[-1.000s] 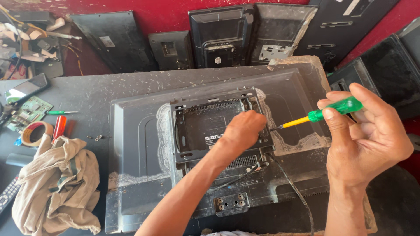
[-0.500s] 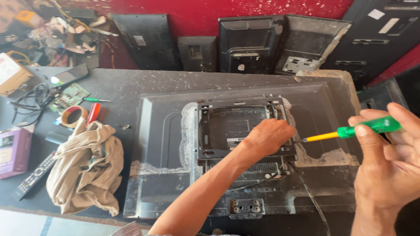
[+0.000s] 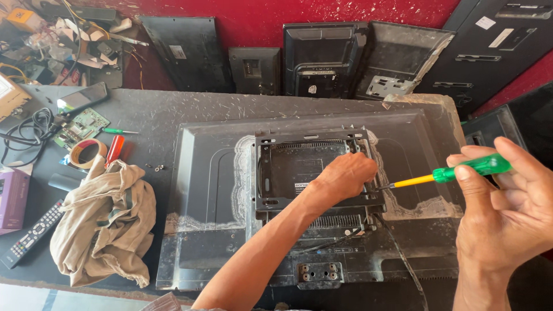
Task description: The person removes screws from a TV stand bracket attached to the back of a flat-screen TV using a screwdriver, then wipes the TV surface with a cloth. The person continues to remove additional screws from the TV back panel.
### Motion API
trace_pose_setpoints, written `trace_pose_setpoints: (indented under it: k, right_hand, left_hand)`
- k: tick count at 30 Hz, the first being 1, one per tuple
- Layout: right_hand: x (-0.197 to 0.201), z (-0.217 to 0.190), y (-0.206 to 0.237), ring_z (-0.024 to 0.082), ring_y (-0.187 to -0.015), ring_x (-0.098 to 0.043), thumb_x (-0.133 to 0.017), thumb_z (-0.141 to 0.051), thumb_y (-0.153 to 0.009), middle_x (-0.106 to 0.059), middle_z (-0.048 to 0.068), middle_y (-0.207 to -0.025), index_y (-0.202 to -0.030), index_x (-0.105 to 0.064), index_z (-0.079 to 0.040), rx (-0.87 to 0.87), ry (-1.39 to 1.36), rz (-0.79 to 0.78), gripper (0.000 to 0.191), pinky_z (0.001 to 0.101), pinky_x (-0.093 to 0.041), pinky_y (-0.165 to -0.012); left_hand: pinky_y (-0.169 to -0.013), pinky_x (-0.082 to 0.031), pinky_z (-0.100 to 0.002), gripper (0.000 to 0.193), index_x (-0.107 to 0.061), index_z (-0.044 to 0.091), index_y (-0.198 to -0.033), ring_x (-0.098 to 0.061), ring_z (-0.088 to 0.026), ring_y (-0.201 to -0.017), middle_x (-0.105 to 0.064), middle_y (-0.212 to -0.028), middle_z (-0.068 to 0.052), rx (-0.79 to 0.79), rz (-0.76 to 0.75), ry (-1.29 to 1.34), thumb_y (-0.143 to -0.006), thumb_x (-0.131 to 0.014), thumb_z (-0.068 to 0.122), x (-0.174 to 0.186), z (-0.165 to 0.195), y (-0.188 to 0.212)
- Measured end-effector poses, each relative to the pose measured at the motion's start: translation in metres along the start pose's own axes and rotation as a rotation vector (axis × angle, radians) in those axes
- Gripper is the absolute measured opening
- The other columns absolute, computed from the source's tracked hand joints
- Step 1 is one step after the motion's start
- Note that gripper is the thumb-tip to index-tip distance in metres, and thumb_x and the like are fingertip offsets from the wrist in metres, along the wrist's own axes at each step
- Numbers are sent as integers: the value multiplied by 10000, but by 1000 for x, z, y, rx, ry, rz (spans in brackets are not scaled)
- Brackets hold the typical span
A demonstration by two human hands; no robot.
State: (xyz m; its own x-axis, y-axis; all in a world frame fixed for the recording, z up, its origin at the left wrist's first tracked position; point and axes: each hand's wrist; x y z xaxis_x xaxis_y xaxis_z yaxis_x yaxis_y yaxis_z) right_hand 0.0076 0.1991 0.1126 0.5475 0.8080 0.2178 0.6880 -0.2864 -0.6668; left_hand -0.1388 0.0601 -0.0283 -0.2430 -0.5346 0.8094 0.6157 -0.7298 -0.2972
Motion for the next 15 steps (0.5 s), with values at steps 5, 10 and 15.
trace_pose_setpoints:
  k: [5, 10, 15]
  right_hand:
    - [-2, 0, -1, 297, -1081, -750, -673, 182, -1066, -690, 282, -1229, -1411, -532, 80, 0, 10, -5, 386, 342, -650, -989]
    - [-2, 3, 1, 304, -1095, -752, -675, 180, -1064, -685, 284, -1243, -1374, -519, 81, -11, -9, 2, 361, 348, -656, -1005]
    - [-4, 7, 3, 308, -1077, -747, -680, 181, -1054, -685, 280, -1209, -1404, -532, 85, -17, -29, 5, 391, 350, -651, -983]
  left_hand:
    - [-712, -571, -451, 112, -725, 62, -778, -728, -355, -866, -729, -808, -155, 41, -70, -69, -734, -684, -33, 0, 2, -3]
    - [-708, -536, -468, 85, -683, 64, -818, -716, -353, -854, -710, -784, -137, -68, -2, -19, -814, -658, -17, 5, -2, 1]
    - [-820, -510, -441, 175, -641, 78, -961, -699, -321, -919, -711, -860, -94, -229, -68, -4, -816, -648, -20, 7, -8, 7]
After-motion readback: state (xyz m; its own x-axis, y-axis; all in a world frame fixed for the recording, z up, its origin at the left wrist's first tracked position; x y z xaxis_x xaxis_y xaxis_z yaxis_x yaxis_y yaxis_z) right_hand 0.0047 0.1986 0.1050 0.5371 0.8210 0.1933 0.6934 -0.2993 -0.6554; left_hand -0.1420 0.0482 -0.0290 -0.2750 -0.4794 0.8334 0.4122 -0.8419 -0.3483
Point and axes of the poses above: each hand's wrist, its own y-axis away from the middle knuckle, its own x-axis out of the back of the hand, z = x × y
